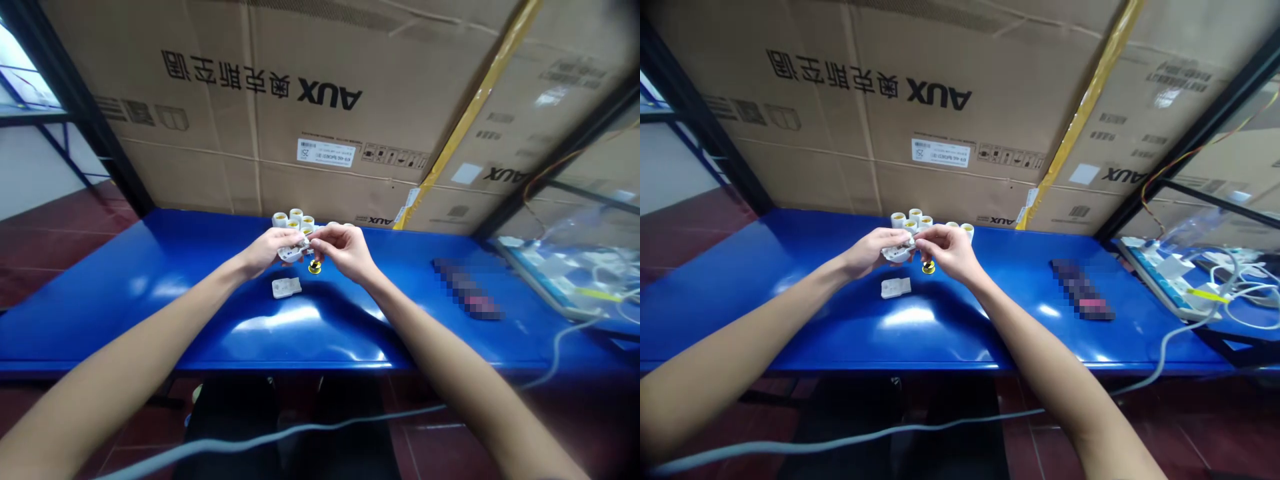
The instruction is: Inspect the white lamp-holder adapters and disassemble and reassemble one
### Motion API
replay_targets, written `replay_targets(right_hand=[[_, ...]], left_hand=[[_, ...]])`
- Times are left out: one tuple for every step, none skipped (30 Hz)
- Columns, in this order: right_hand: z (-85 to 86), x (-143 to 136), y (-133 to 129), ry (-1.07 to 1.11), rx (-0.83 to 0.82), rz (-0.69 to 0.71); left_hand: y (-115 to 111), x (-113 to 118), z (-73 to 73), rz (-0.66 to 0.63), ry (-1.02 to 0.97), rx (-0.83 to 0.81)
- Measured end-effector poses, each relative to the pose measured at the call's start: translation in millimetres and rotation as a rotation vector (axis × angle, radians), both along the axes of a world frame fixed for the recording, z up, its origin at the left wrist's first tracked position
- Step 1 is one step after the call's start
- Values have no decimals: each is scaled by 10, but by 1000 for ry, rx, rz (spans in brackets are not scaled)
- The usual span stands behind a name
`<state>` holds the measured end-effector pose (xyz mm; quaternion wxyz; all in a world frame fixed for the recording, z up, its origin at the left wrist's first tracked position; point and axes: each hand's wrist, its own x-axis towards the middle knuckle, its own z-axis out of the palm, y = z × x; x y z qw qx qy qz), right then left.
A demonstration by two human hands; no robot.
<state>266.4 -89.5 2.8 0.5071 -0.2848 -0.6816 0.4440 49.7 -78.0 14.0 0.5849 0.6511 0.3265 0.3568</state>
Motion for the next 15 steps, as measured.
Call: replay_targets(right_hand=[[-8,-7,-2,-22,32,-27],[-18,-12,-4,-43,65,-56],[-29,-15,-5,-64,99,-85],[-38,-14,-6,-88,130,-112],[-44,-11,-7,-117,158,-135],[-48,-5,-8,-148,184,-155],[-48,3,-10,-182,209,-170],[-45,11,-12,-214,236,-184],[-41,20,-15,-246,264,-195],[-35,27,-18,-276,292,-204],[-29,34,-20,-303,319,-210],[-24,38,-22,-327,342,-213],[-20,40,-23,-348,363,-213],[-17,41,-24,-364,381,-215],[-15,41,-25,-373,398,-216]], left_hand=[[3,2,0,-1,11,9],[7,3,0,-2,24,19],[10,4,0,-3,37,28],[13,4,0,-2,51,39],[15,3,0,0,63,49],[16,2,1,1,72,58],[16,0,2,0,80,66],[15,-1,3,-6,89,75],[14,-2,3,-12,96,87],[13,-3,3,-18,102,98],[12,-3,2,-23,108,107],[11,-2,1,-25,114,116],[10,-1,0,-25,118,124],[10,1,-2,-21,120,130],[10,4,-3,-17,121,133]])
